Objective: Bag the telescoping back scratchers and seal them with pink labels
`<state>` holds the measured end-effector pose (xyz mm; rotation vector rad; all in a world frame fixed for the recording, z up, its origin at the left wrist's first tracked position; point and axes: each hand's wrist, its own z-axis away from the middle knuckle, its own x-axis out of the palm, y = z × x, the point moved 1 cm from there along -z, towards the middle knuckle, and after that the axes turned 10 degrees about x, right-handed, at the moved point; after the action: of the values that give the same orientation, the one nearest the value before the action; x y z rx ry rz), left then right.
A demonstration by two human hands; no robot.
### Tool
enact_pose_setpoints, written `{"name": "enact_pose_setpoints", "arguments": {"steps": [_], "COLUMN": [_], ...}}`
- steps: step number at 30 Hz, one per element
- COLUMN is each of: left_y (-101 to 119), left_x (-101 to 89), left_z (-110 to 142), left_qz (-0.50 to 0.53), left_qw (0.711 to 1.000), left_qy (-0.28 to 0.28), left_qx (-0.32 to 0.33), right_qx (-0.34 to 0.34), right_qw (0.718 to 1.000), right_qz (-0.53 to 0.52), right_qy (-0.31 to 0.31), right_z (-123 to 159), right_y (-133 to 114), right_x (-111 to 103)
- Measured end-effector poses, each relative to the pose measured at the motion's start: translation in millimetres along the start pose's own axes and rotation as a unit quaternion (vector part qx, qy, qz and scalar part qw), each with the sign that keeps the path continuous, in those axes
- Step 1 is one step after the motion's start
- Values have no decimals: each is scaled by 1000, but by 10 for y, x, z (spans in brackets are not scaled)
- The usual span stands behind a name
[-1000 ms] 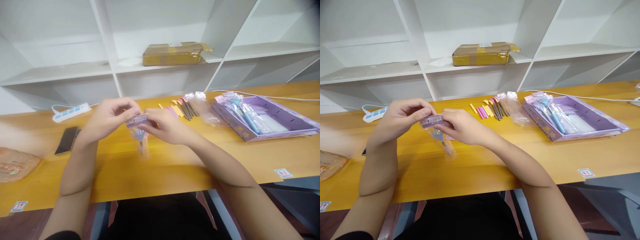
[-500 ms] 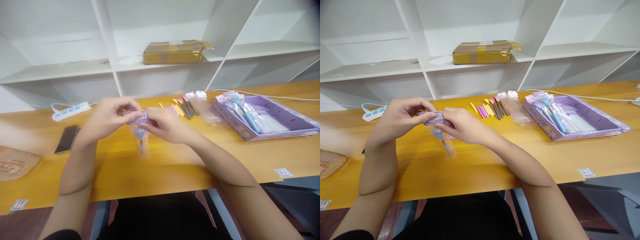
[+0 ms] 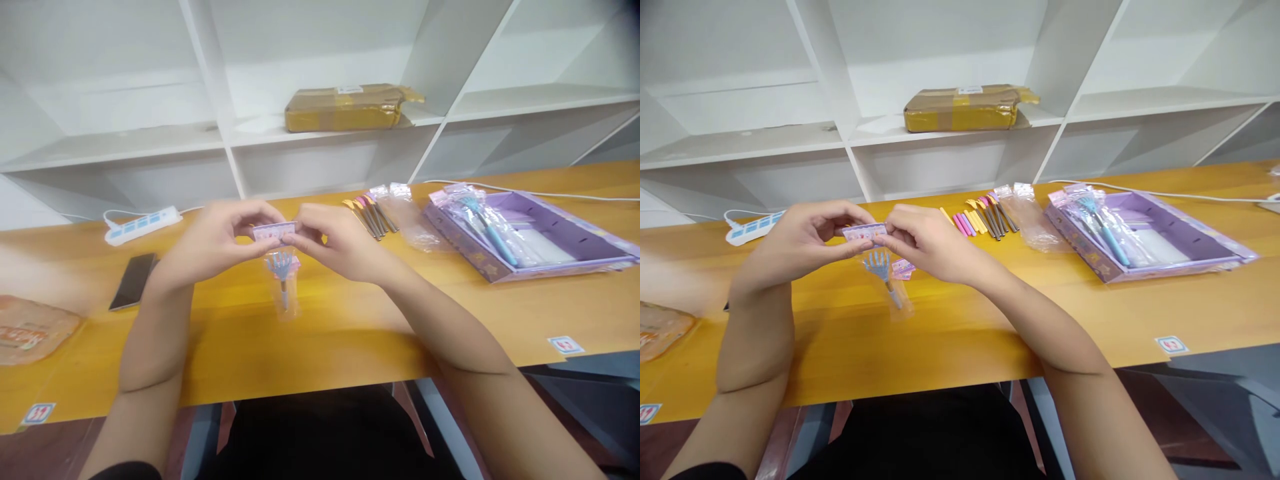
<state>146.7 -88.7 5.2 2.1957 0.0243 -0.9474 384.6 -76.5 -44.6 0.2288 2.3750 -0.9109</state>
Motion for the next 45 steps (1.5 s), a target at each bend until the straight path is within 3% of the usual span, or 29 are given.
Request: {"name": "enact_pose_setpoints", "arguments": {"steps": [9, 14, 17, 21, 24, 27, 30, 33, 36, 38, 42, 45], "left_y": [-62, -45, -52, -77, -135, -262, -423, -550, -606, -607, -573, -568], "left_x": [-53, -68, -59, -70, -92, -96, -81, -65, -57, -57, -67, -79], "left_z": [3, 12, 16, 33, 30, -18, -99, -171, -208, -216, -217, -213], "left_qz": [-2, -12, -12, -48, -89, -62, 20, 46, 48, 54, 60, 54], "left_qw": [1000, 1000, 1000, 999, 996, 996, 992, 990, 988, 986, 983, 982], "left_qy": [-14, -17, -8, 2, 21, 65, 121, 134, 142, 154, 174, 180], "left_qx": [-5, -3, -11, -7, -5, -19, -24, -20, -27, -26, -17, -21], "right_qx": [12, 46, 75, 99, 118, 144, 169, 201, 225, 248, 333, 389], "right_qw": [998, 996, 985, 956, 938, 930, 945, 970, 965, 939, 833, 754], "right_qz": [46, 16, -12, -59, -75, -73, -56, 16, 134, 210, 322, 393], "right_qy": [-52, -70, -152, -271, -318, -331, -273, -137, 6, 110, 301, 354], "right_z": [6, 7, -6, -37, -79, -134, -182, -184, -99, 7, 329, 620], "right_y": [-7, 3, 54, 222, 387, 529, 664, 815, 892, 870, 831, 1007], "right_x": [-97, -107, 5, 308, 494, 473, 194, -284, -861, -1245, -1898, -2261]}}
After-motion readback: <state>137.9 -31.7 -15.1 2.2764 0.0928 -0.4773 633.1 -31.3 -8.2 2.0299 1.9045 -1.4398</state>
